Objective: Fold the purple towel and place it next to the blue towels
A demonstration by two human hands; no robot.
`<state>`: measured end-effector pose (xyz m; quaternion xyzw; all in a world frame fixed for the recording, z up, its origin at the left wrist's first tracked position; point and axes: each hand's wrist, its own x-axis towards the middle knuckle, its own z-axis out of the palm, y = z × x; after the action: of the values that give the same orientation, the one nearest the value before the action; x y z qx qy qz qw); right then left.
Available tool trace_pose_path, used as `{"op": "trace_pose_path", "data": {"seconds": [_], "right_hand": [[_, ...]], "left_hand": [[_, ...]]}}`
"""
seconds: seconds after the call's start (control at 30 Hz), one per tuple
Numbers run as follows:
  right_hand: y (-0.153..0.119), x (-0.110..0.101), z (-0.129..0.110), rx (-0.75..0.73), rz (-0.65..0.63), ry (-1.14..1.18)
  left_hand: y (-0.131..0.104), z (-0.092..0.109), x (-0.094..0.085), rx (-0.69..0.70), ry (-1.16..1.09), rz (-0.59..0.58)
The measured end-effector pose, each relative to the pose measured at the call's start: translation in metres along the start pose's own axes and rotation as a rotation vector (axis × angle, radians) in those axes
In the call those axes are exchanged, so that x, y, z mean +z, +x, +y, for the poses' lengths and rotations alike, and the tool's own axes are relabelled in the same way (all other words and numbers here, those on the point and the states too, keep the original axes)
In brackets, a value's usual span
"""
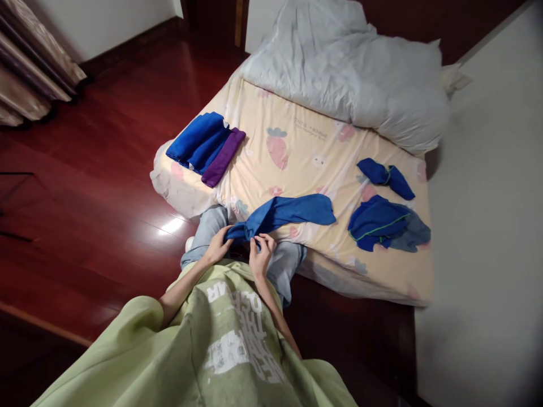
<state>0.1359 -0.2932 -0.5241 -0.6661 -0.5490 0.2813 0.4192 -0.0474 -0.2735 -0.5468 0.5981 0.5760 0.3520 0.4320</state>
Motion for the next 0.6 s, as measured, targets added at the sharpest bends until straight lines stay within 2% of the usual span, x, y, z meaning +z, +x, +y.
{"op": "trace_pose_path", "data": {"seconds": [0.13, 0.27, 0.37, 0.5, 0.6], "right_hand": [[-0.011, 0.008, -0.027, -0.027, -0.073, 0.173], [-0.02, 0.012, -0.048, 0.047, -0.132, 0.306], [-0.02, 0.009, -0.059, 0.044, -0.214, 0.375], [-0.017, 0.002, -0.069, -0.056, -0.419, 0.414], [-0.014, -0.002, -0.071, -0.048, -0.563, 0.47]], "left_hand": [[-0.014, 0.024, -0.001, 0.158, 0.21, 0.148], [-0.031, 0.049, -0.006, 0.273, 0.224, 0.057], [-0.038, 0.059, -0.008, 0.254, 0.153, 0.075], [-0.038, 0.064, -0.014, 0.241, 0.079, 0.169], [-0.037, 0.065, -0.021, 0.203, 0.027, 0.153]]}}
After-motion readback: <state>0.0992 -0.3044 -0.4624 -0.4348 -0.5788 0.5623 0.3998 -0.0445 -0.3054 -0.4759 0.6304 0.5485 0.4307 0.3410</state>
